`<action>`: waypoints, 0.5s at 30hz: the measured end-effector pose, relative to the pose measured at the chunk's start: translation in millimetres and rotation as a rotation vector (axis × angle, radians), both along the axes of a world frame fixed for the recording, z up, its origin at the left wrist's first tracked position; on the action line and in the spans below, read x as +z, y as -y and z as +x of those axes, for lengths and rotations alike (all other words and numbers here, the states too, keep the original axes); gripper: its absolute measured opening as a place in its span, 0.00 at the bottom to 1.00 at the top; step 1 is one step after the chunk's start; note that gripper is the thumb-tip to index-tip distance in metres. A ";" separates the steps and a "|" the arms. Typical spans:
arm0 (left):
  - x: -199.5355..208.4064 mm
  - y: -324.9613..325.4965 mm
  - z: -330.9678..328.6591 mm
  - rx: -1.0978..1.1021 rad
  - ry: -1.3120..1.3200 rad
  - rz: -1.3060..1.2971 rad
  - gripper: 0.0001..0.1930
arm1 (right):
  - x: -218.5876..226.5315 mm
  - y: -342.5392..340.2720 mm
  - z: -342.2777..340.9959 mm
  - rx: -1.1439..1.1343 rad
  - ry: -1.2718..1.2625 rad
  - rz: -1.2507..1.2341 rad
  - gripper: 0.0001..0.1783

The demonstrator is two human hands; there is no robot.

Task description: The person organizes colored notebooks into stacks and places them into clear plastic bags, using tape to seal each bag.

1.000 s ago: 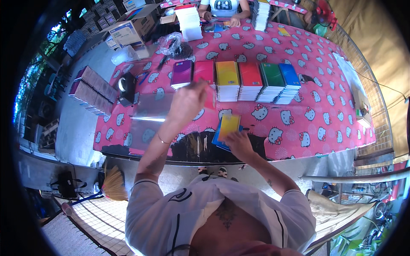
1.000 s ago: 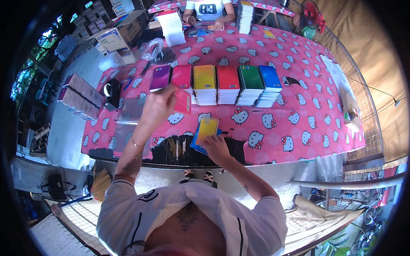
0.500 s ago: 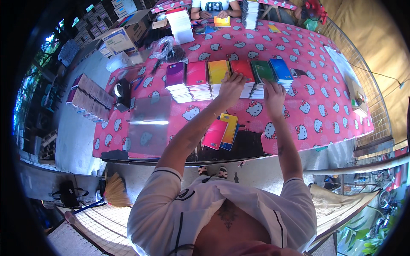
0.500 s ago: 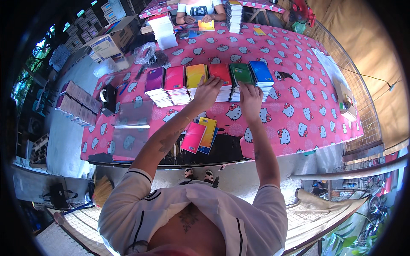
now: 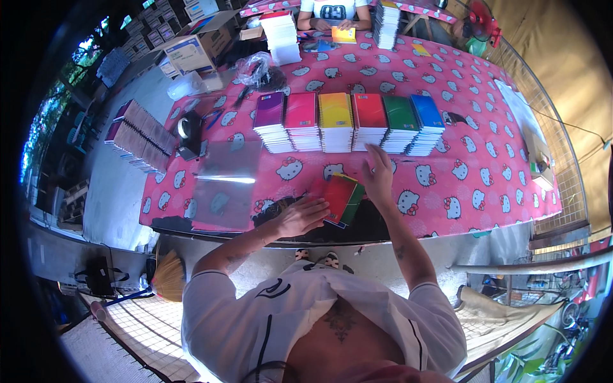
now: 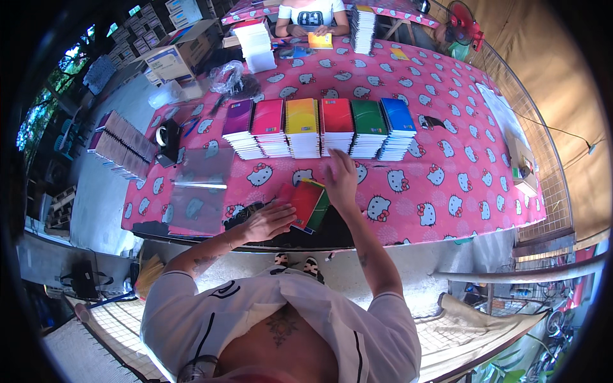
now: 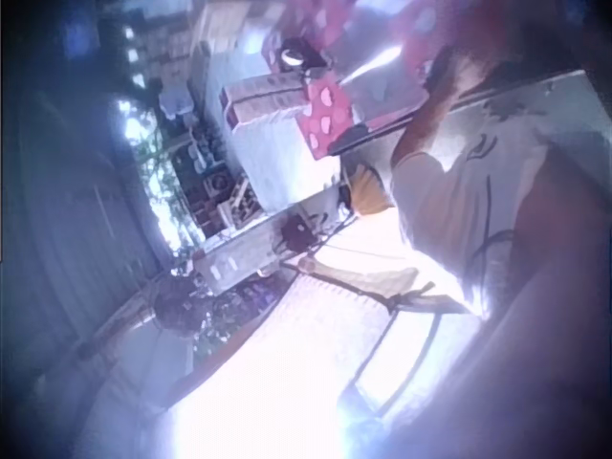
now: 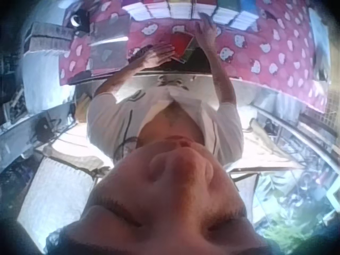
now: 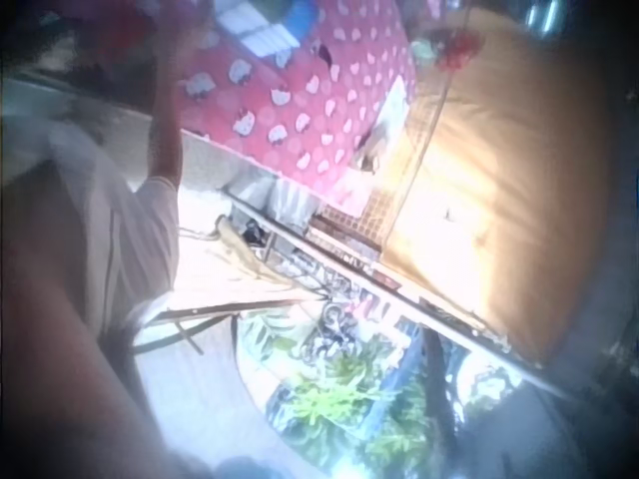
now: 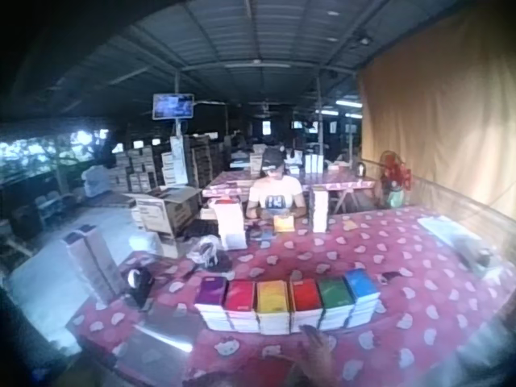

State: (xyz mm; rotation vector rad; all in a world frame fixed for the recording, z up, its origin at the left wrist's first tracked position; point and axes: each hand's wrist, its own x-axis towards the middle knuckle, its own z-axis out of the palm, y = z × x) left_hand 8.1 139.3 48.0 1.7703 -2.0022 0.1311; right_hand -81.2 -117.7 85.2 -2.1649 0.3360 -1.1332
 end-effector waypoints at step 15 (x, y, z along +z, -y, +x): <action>92.3 46.3 42.7 0.285 0.003 -0.495 0.15 | -75.5 28.7 -12.1 0.431 -0.135 0.316 0.23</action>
